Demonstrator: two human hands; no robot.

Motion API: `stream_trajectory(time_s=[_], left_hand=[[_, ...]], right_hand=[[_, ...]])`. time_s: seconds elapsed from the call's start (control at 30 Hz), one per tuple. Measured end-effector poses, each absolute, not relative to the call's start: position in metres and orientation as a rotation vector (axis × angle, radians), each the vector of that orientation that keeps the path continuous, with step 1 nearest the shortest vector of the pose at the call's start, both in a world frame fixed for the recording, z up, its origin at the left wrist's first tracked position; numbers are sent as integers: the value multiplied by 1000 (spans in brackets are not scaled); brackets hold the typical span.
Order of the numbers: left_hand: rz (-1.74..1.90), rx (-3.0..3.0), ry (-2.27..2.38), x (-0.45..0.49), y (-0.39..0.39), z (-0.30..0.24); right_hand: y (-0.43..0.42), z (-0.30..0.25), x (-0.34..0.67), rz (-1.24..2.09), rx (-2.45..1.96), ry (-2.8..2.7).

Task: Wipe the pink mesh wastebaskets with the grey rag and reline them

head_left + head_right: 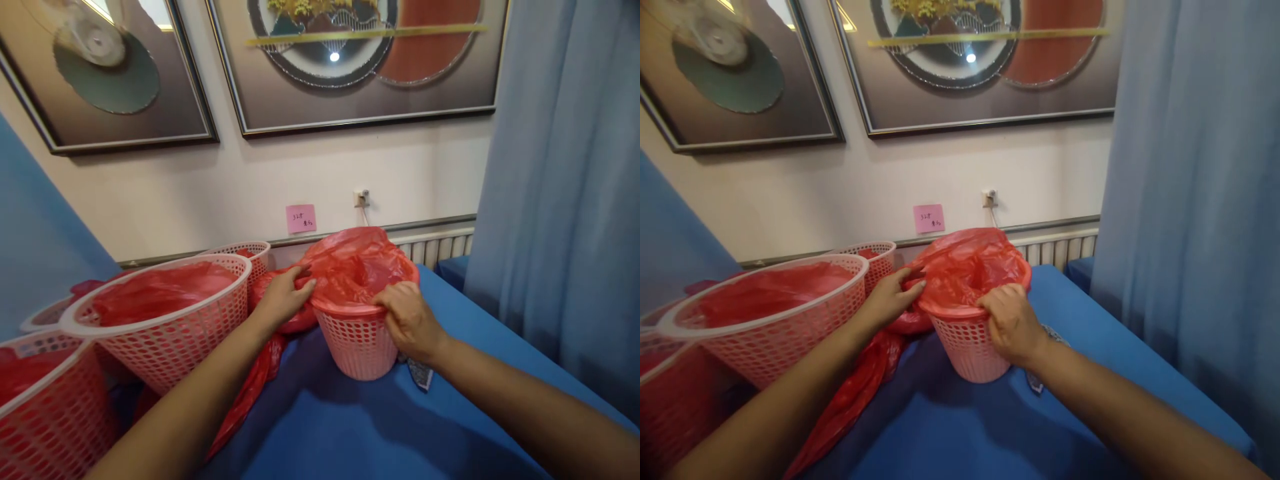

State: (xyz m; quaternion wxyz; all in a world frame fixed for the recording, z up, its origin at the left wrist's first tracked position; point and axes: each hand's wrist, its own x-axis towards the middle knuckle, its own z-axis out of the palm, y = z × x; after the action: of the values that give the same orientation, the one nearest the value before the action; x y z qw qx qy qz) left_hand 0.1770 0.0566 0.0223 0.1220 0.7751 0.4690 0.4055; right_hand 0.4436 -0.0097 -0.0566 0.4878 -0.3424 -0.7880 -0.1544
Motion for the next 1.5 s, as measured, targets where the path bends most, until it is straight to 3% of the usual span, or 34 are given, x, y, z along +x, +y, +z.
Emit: stream_trajectory(time_s=[0.2,0.53,0.77,0.97,1.23,1.37,1.5], left_hand=[[1213,2270,1431,169,50,4],[1807,1831,1411,159,22,9],[1506,1470,1202,166,25,16],[1498,1299,1019,181,23,13],[1395,589,970,187,29,-44],[1417,563,963,191,32,-50],[1463,558,868,189,35,-36]], right_hand=[[-12,-60,481,-377,-881,-1914],[-7,-65,496,-440,-937,-1866],[-49,-57,455,-477,-782,-1957],[-46,-63,436,-412,-775,-1914],[-38,-62,451,-315,-801,-1862],[-41,-71,450,-461,-729,-1862],[-40,-80,448,-809,-698,-1829]])
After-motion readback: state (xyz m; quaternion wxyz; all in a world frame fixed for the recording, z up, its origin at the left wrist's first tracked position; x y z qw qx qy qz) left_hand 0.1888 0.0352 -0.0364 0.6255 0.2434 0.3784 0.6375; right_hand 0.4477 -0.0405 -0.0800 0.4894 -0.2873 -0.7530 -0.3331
